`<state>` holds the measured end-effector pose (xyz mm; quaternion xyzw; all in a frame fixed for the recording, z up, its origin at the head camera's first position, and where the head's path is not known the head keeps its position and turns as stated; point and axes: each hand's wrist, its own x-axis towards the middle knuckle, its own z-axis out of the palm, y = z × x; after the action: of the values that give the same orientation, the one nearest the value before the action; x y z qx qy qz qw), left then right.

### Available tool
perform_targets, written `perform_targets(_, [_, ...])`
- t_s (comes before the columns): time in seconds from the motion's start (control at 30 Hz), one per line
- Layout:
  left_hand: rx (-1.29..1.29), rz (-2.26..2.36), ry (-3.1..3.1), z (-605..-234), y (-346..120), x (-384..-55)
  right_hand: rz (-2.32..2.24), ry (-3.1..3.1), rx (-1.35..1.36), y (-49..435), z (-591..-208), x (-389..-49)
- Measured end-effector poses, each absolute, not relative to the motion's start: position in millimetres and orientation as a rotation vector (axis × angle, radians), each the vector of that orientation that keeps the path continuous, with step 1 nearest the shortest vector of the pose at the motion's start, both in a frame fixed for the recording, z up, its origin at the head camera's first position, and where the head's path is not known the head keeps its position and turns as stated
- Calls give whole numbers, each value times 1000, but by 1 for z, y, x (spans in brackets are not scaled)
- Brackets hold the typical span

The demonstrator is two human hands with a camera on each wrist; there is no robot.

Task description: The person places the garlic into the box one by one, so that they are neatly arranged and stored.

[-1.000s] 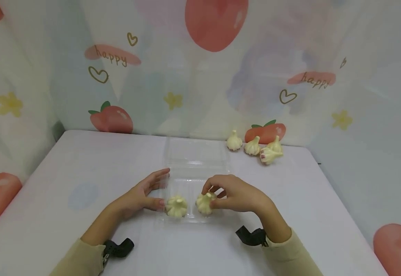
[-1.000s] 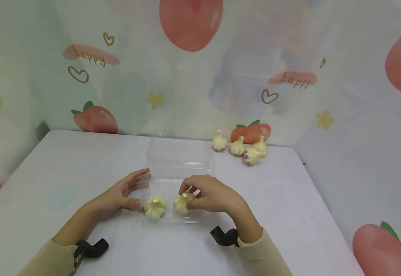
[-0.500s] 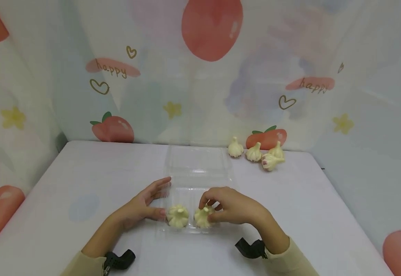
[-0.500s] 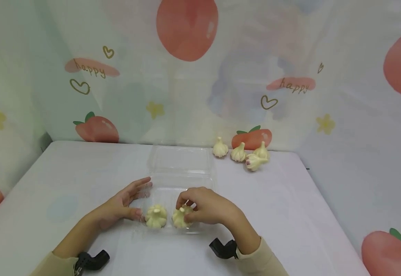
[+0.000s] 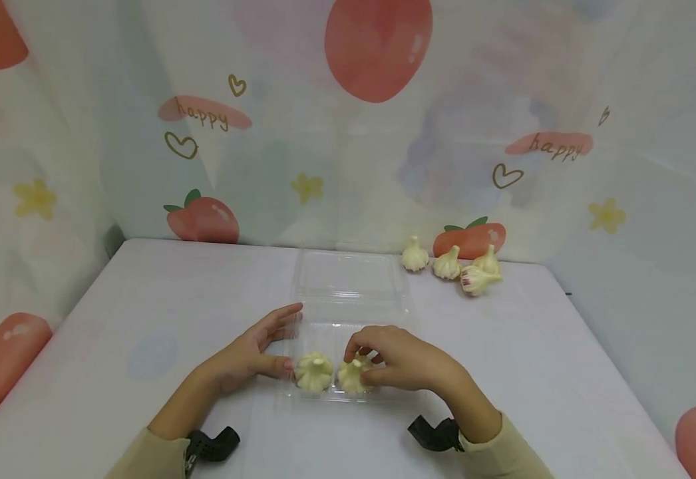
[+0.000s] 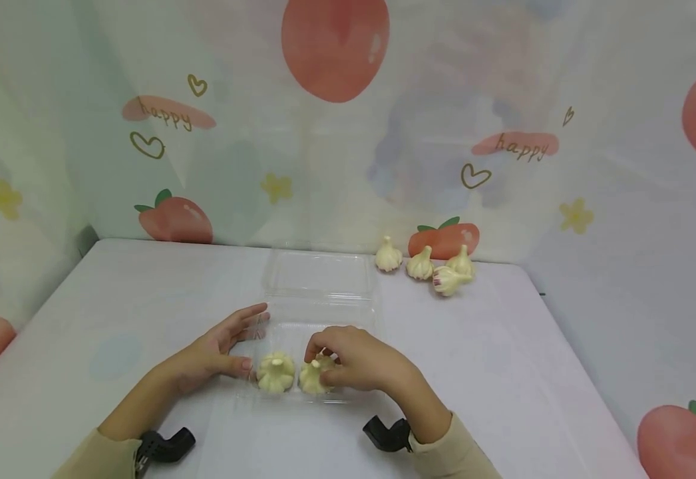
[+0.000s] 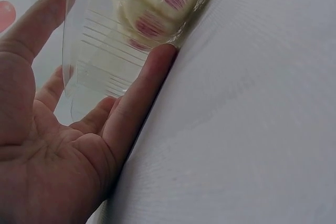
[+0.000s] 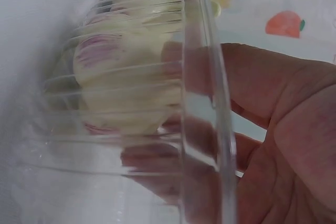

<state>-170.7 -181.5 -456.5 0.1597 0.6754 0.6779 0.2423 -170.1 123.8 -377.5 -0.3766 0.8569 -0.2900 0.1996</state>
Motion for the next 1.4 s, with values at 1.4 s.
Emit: perform_targets(1.4, [465, 1883, 1815, -462, -182, -172, -750, 2553, -1097, 146, -360, -168])
